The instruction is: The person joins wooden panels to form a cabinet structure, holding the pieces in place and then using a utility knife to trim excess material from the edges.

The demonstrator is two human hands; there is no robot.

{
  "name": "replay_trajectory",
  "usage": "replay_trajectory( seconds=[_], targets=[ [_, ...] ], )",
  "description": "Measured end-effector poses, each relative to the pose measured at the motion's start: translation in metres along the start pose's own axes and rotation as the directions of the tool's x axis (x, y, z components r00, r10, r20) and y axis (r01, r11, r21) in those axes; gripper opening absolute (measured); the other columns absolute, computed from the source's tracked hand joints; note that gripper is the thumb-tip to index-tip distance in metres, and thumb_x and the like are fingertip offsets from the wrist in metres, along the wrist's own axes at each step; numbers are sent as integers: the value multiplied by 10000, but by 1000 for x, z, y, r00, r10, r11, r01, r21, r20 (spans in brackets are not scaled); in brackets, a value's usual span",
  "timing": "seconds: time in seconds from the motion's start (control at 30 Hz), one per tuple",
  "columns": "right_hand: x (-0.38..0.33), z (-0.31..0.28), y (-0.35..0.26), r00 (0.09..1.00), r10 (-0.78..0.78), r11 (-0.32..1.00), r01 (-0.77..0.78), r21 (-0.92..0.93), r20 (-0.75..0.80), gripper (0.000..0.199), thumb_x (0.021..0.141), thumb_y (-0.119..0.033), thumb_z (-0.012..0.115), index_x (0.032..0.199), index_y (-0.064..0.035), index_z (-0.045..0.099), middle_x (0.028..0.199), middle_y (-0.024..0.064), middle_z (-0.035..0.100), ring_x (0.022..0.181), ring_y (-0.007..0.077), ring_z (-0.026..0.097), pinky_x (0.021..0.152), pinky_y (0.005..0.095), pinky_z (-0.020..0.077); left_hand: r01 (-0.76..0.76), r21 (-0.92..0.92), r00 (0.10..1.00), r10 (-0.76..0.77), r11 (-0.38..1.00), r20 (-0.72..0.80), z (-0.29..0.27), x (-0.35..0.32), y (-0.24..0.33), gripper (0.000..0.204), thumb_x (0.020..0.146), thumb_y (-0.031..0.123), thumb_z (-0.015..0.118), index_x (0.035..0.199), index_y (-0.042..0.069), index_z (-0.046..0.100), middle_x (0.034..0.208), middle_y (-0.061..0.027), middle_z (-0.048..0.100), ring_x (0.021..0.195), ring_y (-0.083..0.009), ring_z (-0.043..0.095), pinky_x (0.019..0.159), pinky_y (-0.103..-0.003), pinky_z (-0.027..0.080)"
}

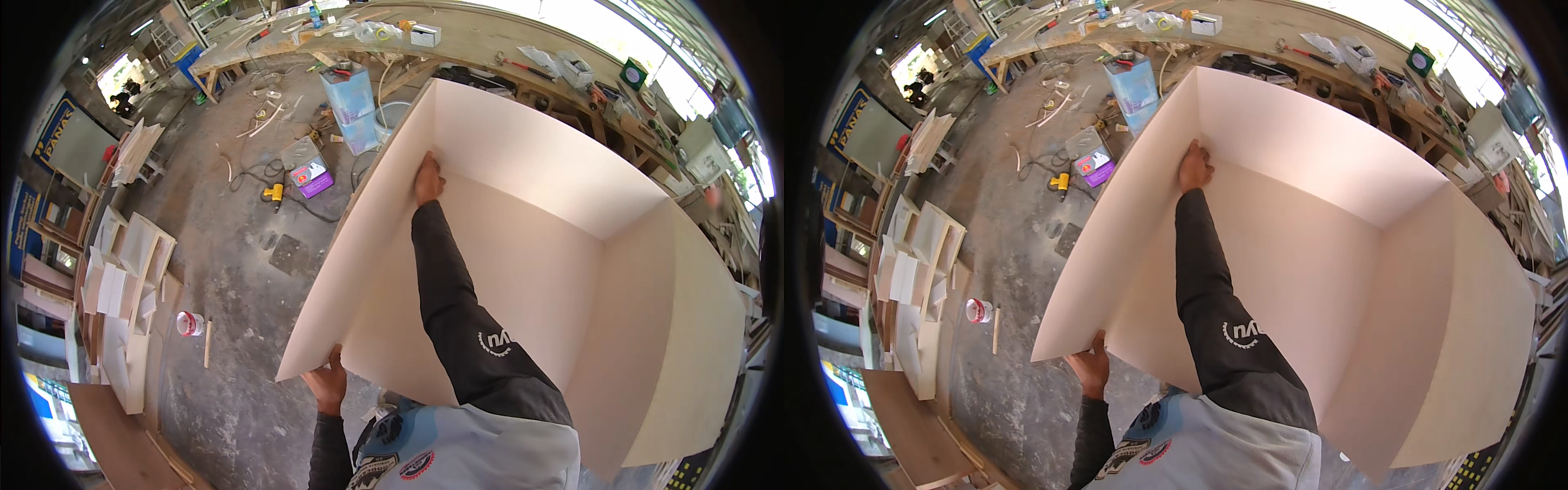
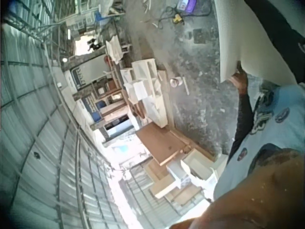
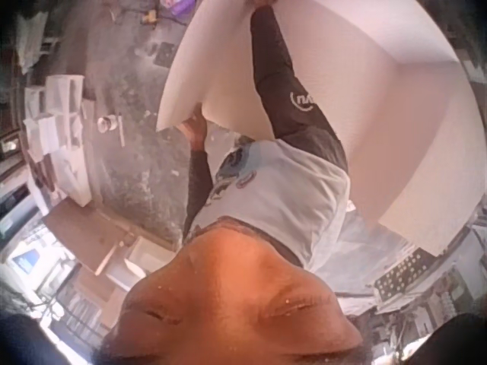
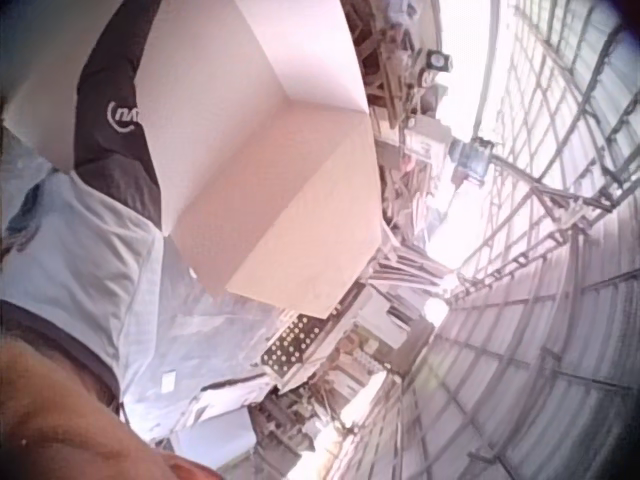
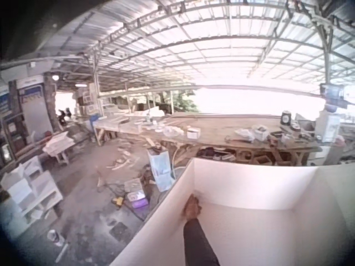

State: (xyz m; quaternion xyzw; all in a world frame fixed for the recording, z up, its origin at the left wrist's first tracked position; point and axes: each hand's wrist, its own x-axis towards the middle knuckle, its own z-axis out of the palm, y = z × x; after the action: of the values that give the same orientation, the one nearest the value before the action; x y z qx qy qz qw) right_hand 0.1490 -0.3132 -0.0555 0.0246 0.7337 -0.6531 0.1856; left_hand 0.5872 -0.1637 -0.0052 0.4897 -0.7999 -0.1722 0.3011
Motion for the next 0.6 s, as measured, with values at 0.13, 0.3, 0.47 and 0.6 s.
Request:
replay_trajectory(
  seconds=[0.13, 0.3, 0.47, 0.6],
  targets=[
    [9, -11, 17, 991, -120, 974, 127, -186, 51, 637, 997, -537, 391, 1378, -37, 492, 1376, 235, 536, 1256, 470, 433, 1080, 522, 324, -63, -34, 998, 63, 997, -20, 16, 8, 4, 232, 869, 204, 728, 1018, 29, 697, 1076, -161, 674, 965, -410, 604, 904, -516, 411],
    [-96, -4, 94, 963, -242, 965, 226, 135, 115, 507, 1017, -384, 486, 1289, 43, 475, 1196, 255, 594, 1186, 446, 478, 1007, 524, 369, -2, -118, 1000, 0, 993, -18, 8, 10, 10, 250, 846, 132, 751, 1034, -13, 672, 1061, -175, 654, 965, -346, 623, 833, -465, 479],
    [-99, -2, 43, 980, -196, 976, 191, 105, 44, 440, 1025, -442, 431, 1198, -40, 483, 1314, 146, 526, 1176, 386, 422, 1042, 488, 303, 117, -260, 993, -120, 958, 5, 4, 1, -2, 354, 809, 68, 781, 1087, -73, 615, 1086, -188, 593, 951, -245, 640, 668, -346, 551],
    [-35, -10, -9, 980, -196, 980, 196, 29, -20, 465, 1031, -483, 358, 1275, -100, 458, 1408, 88, 470, 1222, 396, 384, 1111, 479, 190, 140, -278, 987, -156, 950, -35, 6, 2, 13, 325, 820, 95, 779, 1064, -61, 632, 1039, -191, 630, 946, -301, 654, 752, -392, 533]
  ],
)
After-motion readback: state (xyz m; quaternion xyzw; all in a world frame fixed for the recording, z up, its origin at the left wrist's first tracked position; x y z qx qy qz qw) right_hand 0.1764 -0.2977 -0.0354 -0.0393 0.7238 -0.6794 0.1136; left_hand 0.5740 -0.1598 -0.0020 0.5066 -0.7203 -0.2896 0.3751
